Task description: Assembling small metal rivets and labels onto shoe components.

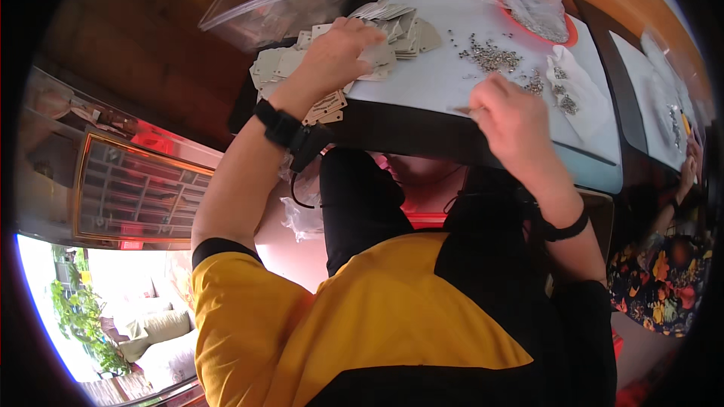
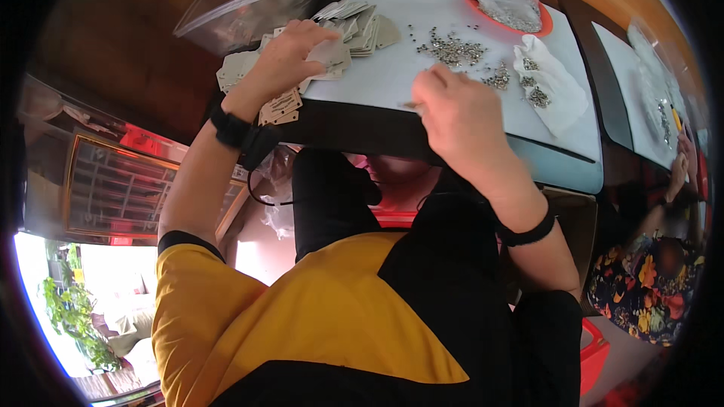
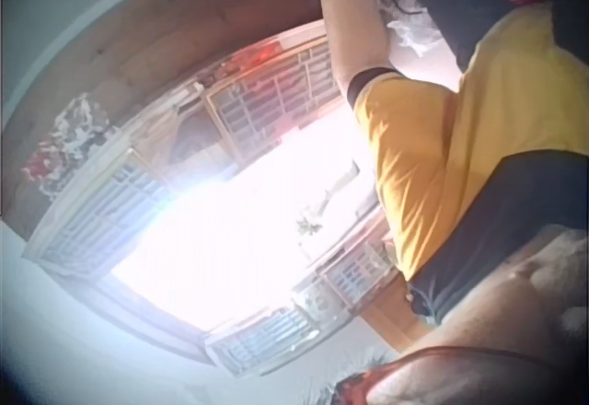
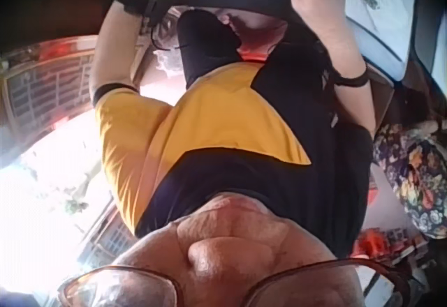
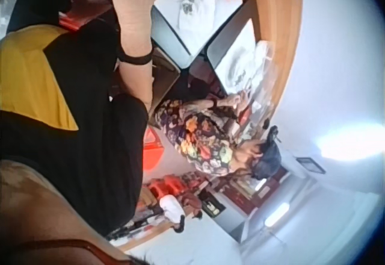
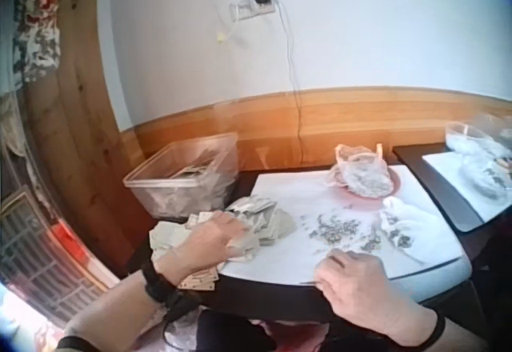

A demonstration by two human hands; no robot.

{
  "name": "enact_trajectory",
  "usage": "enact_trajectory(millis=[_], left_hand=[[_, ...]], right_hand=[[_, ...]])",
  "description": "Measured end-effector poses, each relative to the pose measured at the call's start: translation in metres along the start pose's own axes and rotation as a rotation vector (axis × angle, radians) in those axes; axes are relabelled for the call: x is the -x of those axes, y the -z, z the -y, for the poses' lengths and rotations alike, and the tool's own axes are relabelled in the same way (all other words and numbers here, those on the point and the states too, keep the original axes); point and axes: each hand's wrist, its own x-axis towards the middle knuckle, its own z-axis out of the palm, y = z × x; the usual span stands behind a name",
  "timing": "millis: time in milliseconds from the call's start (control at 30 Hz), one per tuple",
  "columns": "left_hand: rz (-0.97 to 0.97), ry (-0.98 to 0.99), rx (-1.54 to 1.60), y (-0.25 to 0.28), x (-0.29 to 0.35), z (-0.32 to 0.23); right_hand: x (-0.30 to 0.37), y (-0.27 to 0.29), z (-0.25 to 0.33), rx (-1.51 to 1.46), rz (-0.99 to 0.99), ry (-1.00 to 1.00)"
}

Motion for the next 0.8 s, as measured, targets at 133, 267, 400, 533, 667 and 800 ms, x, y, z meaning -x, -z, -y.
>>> enact_trajectory(millis=[133, 267, 400, 533, 667, 800], left_hand=[[0.108, 0.010, -0.026, -0.003, -0.018, 0.001], [0.118, 0.136, 0.034, 0.003, -0.023, 0.002], [-0.082, 0.269, 0.344, 0.017, -0.018, 0.000], [-0.270, 0.535, 0.845, 0.030, -0.008, -0.052], [-0.292, 0.754, 1.098, 0.009, 0.010, -0.092], [-0.346, 0.821, 1.380, -0.026, 0.021, -0.119]], right_hand=[[0.018, -0.007, -0.005, 0.068, -0.042, -0.012], [0.020, -0.004, -0.015, 0.016, -0.078, -0.068], [0.029, -0.005, -0.021, 0.060, -0.101, -0.067], [0.038, 0.001, -0.022, -0.027, -0.185, -0.200], [0.033, 0.010, -0.023, -0.455, -0.230, -0.366], [0.021, 0.006, -0.006, -1.097, -0.194, -0.696]])
